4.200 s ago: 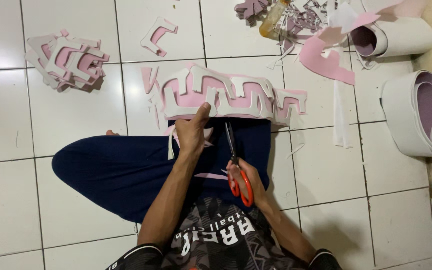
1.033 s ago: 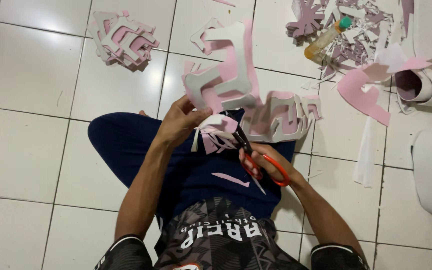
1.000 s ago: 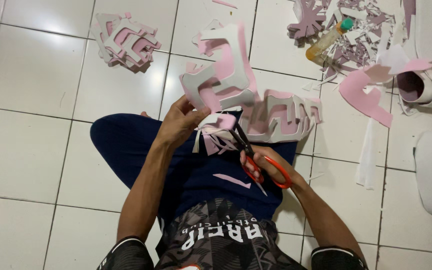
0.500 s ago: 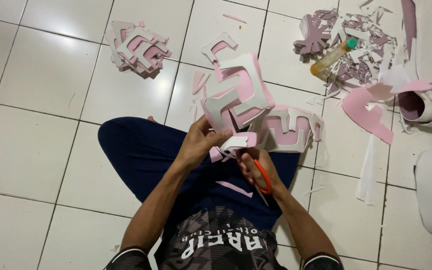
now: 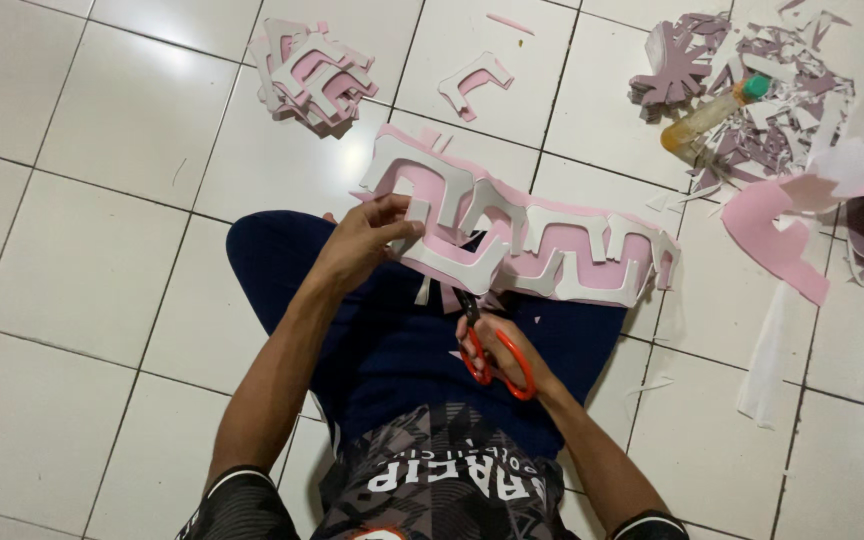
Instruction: The person sits on the floor and uses scissors to trim excess pink and white foam from cut-out letter shapes, working on one letter at a time on their lap and placing finished letters on the floor beside them.
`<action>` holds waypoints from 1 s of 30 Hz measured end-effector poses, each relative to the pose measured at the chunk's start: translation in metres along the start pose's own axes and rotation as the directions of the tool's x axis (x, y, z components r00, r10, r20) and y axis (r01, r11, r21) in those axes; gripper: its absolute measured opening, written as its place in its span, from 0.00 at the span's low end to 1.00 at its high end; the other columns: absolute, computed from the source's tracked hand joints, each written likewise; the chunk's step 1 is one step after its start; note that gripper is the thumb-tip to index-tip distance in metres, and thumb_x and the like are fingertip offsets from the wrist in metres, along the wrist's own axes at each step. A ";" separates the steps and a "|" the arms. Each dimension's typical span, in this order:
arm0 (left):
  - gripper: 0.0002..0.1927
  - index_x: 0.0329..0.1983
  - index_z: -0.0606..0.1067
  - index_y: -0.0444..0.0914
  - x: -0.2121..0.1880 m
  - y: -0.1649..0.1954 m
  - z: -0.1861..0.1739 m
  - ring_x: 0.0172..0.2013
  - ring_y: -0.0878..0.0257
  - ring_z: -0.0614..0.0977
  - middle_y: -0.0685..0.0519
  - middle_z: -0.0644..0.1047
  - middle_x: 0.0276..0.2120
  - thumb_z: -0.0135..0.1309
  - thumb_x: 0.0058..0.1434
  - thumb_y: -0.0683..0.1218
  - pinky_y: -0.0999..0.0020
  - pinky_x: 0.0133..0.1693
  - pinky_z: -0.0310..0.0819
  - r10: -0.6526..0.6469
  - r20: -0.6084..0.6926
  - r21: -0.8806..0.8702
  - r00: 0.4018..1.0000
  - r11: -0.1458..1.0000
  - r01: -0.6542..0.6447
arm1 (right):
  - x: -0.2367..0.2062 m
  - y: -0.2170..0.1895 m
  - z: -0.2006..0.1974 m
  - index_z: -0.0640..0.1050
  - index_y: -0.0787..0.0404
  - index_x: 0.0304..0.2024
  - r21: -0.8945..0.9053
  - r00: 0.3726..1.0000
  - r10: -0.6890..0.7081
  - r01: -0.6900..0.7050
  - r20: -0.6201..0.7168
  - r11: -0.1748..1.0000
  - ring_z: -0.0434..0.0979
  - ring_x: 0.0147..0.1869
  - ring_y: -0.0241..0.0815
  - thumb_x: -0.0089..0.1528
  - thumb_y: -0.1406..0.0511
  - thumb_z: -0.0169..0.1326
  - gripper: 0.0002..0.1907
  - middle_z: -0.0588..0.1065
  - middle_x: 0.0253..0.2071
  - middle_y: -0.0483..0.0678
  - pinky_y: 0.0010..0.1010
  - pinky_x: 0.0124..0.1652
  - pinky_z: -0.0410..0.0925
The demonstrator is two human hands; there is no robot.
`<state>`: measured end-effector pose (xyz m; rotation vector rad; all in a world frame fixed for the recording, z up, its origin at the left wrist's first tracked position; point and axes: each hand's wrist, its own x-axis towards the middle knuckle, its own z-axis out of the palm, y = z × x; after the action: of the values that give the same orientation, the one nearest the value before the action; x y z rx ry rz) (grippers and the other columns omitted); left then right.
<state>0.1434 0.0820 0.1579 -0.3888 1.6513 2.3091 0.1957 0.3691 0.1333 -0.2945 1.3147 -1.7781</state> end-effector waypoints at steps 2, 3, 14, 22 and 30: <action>0.31 0.64 0.68 0.36 -0.008 -0.008 0.008 0.47 0.66 0.80 0.51 0.75 0.50 0.63 0.57 0.43 0.71 0.39 0.79 -0.034 -0.089 0.071 0.995 0.997 0.041 | 0.006 0.011 0.009 0.70 0.66 0.46 0.013 0.997 -0.038 0.039 -0.061 0.999 0.66 0.26 0.30 0.71 0.45 0.43 0.28 0.66 0.28 0.43 0.22 0.24 0.64; 0.33 0.65 0.67 0.35 -0.014 -0.012 0.013 0.47 0.63 0.80 0.49 0.75 0.51 0.63 0.56 0.43 0.71 0.39 0.79 -0.041 -0.091 0.043 0.995 0.998 0.045 | 0.011 0.015 0.014 0.71 0.65 0.46 -0.015 0.992 -0.054 0.053 -0.112 0.999 0.66 0.25 0.30 0.70 0.45 0.42 0.29 0.66 0.28 0.43 0.22 0.23 0.63; 0.35 0.67 0.65 0.28 -0.040 -0.039 0.029 0.37 0.65 0.76 0.46 0.75 0.44 0.64 0.58 0.40 0.72 0.34 0.68 -0.009 -0.093 -0.130 0.996 0.991 -0.003 | 0.036 0.033 0.045 0.70 0.65 0.39 0.088 0.940 -0.042 0.076 -0.340 0.993 0.59 0.19 0.29 0.69 0.46 0.45 0.27 0.63 0.23 0.42 0.22 0.18 0.57; 0.30 0.64 0.69 0.28 -0.035 -0.019 -0.008 0.46 0.66 0.74 0.54 0.71 0.44 0.61 0.58 0.37 0.73 0.50 0.72 -0.104 0.080 -0.240 0.991 0.963 0.121 | 0.022 0.007 0.009 0.70 0.63 0.35 -0.042 0.998 -0.047 0.045 -0.048 0.998 0.65 0.22 0.30 0.69 0.45 0.51 0.27 0.65 0.22 0.42 0.23 0.22 0.59; 0.25 0.55 0.72 0.28 -0.053 0.012 -0.001 0.41 0.63 0.78 0.50 0.76 0.41 0.59 0.53 0.41 0.68 0.44 0.74 -0.079 0.123 0.172 0.989 0.983 0.057 | 0.020 -0.056 -0.026 0.80 0.63 0.43 -0.721 0.992 -0.122 0.115 0.042 0.683 0.71 0.23 0.29 0.66 0.47 0.52 0.26 0.74 0.23 0.41 0.23 0.24 0.66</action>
<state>0.1883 0.0737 0.1878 -0.2498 1.7243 2.0802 0.1394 0.3736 0.1652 -0.8258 2.0120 -1.2626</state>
